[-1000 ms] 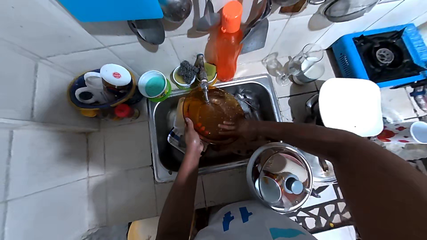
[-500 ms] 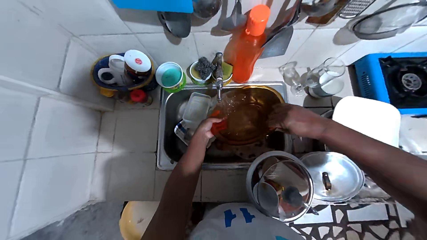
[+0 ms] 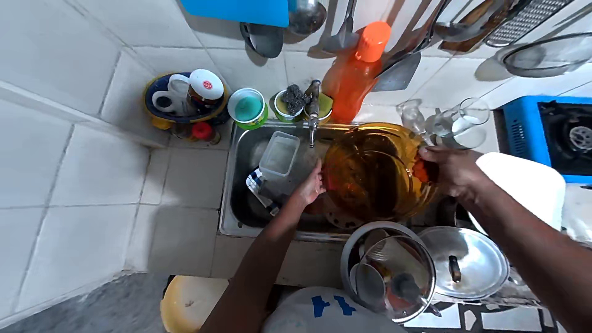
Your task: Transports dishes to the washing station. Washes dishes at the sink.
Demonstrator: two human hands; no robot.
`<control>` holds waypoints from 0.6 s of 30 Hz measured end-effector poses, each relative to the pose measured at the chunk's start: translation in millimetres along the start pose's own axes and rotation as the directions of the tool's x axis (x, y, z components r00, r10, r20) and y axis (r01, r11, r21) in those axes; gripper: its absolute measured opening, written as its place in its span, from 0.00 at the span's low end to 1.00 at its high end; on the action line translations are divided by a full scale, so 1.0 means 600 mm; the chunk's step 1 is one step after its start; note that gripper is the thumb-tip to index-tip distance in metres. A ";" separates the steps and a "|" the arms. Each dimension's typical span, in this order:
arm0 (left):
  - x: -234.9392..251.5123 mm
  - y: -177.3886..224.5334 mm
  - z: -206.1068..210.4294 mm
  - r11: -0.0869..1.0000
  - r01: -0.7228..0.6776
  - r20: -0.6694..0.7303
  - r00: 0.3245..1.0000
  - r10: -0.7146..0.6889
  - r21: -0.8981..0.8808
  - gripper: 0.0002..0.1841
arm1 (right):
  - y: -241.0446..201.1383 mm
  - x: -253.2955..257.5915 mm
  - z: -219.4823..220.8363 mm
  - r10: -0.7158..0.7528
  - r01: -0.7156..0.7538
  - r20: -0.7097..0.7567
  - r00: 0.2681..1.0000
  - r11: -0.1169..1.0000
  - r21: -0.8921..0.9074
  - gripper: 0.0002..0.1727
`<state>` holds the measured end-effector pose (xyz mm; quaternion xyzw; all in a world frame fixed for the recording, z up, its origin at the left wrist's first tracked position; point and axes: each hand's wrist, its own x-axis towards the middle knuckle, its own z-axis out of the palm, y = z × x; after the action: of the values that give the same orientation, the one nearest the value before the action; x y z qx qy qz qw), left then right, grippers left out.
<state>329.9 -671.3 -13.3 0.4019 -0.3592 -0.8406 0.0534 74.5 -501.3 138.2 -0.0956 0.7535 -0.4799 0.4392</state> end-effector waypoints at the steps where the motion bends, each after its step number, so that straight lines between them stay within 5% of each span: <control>1: -0.008 -0.002 -0.004 1.000 -0.013 -0.043 0.999 0.012 -0.016 0.35 | 0.023 0.025 0.004 0.074 -0.073 -0.012 0.997 0.995 0.061 0.13; 5: -0.043 0.009 -0.021 0.985 -0.024 -0.268 0.963 -0.023 -0.171 0.24 | 0.092 0.130 0.070 0.193 -0.187 -0.069 0.979 0.978 0.089 0.15; 10: -0.060 0.024 -0.013 0.995 -0.016 -0.431 0.902 -0.029 -0.102 0.30 | 0.159 0.192 0.157 0.080 -0.121 -0.136 0.987 0.936 -0.331 0.30; 14: -0.053 0.034 -0.037 0.993 -0.016 -0.499 0.866 -0.046 -0.119 0.29 | 0.156 0.195 0.185 -0.032 0.011 -0.034 0.999 0.866 -0.500 0.36; 16: -0.047 0.032 -0.049 0.992 -0.020 -0.526 0.849 -0.049 -0.124 0.30 | 0.153 0.195 0.200 -0.190 0.225 0.126 0.974 0.716 -0.661 0.34; 18: -0.037 0.030 -0.058 0.992 -0.037 -0.539 0.842 -0.032 -0.117 0.31 | 0.145 0.174 0.233 -0.350 0.474 0.345 0.871 0.410 -0.779 0.37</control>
<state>365.9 -695.4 -2.1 0.6177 -0.2779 -0.7138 0.1780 141.9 -604.5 -13.3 -0.5087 0.8116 -0.1391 0.2515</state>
